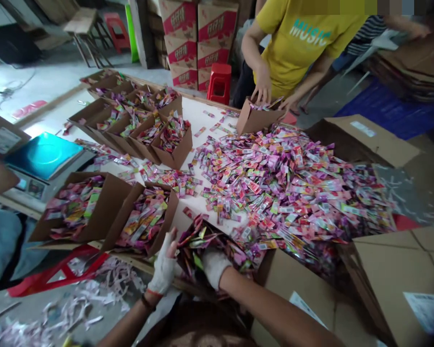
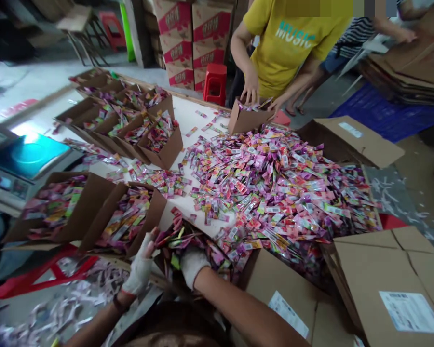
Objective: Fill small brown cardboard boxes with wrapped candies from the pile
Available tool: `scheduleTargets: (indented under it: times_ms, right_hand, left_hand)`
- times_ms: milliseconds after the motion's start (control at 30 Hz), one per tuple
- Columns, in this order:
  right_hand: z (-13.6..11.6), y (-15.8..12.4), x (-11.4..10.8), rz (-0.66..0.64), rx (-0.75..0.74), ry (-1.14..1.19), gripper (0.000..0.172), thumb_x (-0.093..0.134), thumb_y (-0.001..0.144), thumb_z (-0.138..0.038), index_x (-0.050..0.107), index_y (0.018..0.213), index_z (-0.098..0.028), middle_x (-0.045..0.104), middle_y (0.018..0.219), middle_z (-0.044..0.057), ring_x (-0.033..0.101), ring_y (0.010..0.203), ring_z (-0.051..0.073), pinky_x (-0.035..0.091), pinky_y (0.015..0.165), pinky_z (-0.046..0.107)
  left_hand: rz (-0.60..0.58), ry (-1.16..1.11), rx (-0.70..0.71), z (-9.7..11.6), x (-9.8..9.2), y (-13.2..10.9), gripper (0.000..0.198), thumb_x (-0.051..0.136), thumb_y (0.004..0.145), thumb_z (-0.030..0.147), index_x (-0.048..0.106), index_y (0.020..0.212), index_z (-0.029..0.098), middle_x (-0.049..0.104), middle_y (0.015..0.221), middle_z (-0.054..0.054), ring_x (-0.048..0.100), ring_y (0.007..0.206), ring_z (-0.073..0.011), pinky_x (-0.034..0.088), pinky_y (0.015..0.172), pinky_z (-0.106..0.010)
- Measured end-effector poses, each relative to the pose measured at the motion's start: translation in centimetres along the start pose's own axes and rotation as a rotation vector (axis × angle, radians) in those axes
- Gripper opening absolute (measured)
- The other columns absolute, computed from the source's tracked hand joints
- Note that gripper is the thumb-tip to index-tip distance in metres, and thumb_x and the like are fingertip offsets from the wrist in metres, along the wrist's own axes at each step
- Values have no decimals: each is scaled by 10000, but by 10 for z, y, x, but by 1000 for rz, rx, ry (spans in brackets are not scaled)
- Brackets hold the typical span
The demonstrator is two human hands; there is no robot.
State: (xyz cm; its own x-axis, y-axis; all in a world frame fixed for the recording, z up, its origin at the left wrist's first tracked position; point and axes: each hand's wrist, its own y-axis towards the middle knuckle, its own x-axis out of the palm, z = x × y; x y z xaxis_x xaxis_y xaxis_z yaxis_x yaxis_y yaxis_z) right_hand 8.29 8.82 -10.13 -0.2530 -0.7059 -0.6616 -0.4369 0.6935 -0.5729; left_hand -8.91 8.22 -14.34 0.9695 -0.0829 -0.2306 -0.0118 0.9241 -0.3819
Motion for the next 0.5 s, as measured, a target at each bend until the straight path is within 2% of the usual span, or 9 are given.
scheduleTargets:
  times_ms: [33, 100, 133, 200, 300, 400, 433, 500]
  right_hand:
    - [-2, -12, -2, -41, -24, -19, 341, 508, 840, -123, 595, 1170, -122, 644, 1099, 164, 608, 958, 280, 487, 840, 412]
    - [1, -45, -12, -43, -53, -91, 328, 511, 824, -124, 612, 1136, -138, 635, 1100, 162, 584, 1005, 304, 469, 881, 429]
    - [5, -62, -17, -4, -49, -138, 301, 499, 827, -128, 621, 1100, -161, 630, 1085, 147, 572, 1014, 305, 464, 886, 435]
    - [15, -89, -20, 104, 9, -248, 272, 483, 830, -136, 624, 1054, -200, 603, 1086, 134, 559, 1003, 306, 465, 861, 451]
    - [22, -95, -4, 144, 119, -401, 293, 475, 859, -165, 618, 1102, -246, 549, 1195, 159, 578, 948, 309, 473, 780, 468]
    - [25, -77, 12, 68, 108, -484, 301, 377, 913, -147, 655, 1000, -221, 606, 1045, 132, 608, 835, 271, 478, 687, 413]
    - [28, -75, 9, 48, 74, -464, 290, 380, 915, -138, 657, 959, -208, 614, 980, 110, 609, 804, 248, 476, 667, 380]
    - [38, -83, -13, 57, 18, -373, 236, 424, 907, -136, 651, 920, -201, 613, 918, 75, 598, 784, 207, 475, 670, 328]
  left_hand:
    - [-42, 141, 184, 15, -8, 0, 587, 403, 888, 505, 409, 1391, 201, 406, 1450, -79, 314, 1376, -265, 221, 1175, -395]
    - [-246, 523, 524, 46, -15, -1, 542, 484, 861, 457, 475, 1345, 212, 425, 1428, -92, 360, 1321, -288, 248, 1145, -435]
    - [-352, 697, 637, 59, -14, -2, 482, 511, 847, 433, 536, 1278, 219, 465, 1382, -106, 400, 1262, -303, 278, 1107, -471]
    - [-467, 945, 774, 76, -5, -5, 329, 489, 860, 382, 617, 1118, 223, 525, 1283, -120, 441, 1159, -305, 312, 1029, -513]
    - [-607, 1100, 876, 80, 17, -3, 294, 468, 871, 395, 618, 1032, 200, 544, 1212, -128, 458, 1081, -297, 368, 927, -492]
    - [-759, 1147, 876, 74, 34, 13, 380, 568, 788, 422, 607, 1058, 158, 565, 1128, -145, 475, 1027, -307, 419, 834, -458]
    - [-798, 1146, 868, 74, 36, 21, 391, 601, 757, 407, 612, 1055, 154, 570, 1099, -141, 481, 1019, -306, 425, 831, -448]
    - [-864, 1082, 845, 78, 33, 36, 344, 602, 765, 369, 626, 1040, 165, 576, 1077, -117, 501, 1014, -275, 432, 861, -405]
